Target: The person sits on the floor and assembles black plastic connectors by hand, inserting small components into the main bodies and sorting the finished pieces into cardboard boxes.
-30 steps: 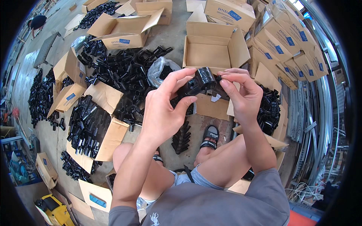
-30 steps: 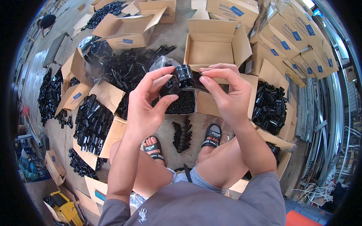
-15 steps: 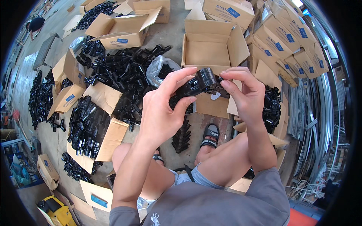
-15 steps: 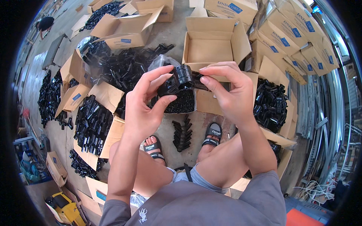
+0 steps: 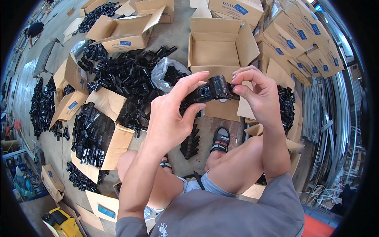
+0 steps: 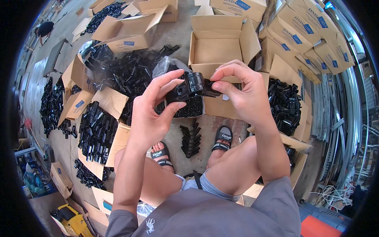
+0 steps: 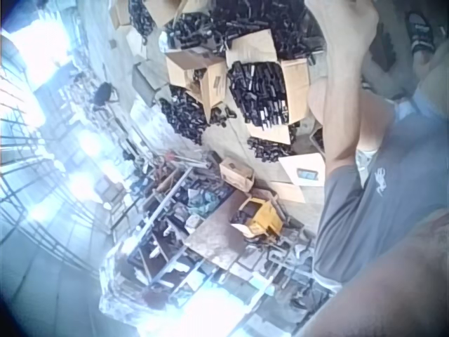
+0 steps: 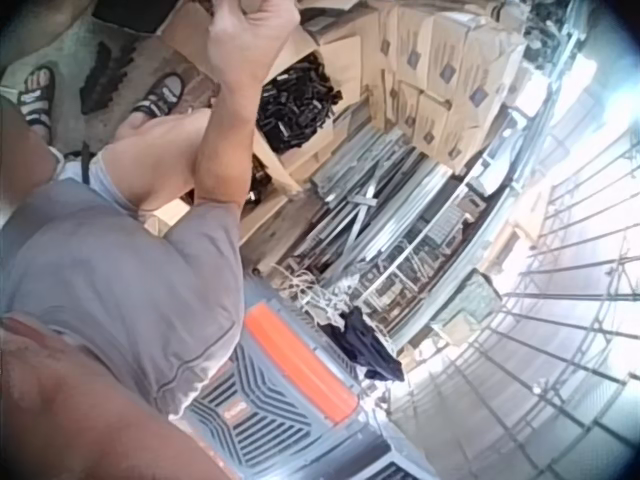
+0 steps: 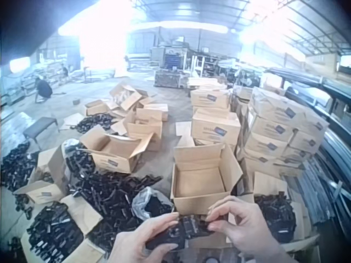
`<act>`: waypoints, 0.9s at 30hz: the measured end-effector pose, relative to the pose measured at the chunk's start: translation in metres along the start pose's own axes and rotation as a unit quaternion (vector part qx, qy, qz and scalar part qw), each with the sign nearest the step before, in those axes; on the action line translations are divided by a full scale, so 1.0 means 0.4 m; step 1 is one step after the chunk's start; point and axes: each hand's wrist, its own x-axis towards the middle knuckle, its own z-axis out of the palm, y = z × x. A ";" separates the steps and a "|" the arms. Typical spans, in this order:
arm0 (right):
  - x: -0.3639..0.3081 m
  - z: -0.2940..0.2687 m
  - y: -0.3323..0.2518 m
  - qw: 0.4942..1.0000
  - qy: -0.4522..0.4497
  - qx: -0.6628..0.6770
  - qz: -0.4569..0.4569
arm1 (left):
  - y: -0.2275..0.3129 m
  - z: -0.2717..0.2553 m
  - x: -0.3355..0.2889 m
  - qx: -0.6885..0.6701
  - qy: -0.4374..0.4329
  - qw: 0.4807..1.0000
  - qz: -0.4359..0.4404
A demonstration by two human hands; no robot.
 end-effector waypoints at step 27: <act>-0.006 0.047 -0.011 0.964 -0.080 -0.216 -0.130 | 0.018 -0.027 -0.003 -0.229 -0.104 0.945 -0.209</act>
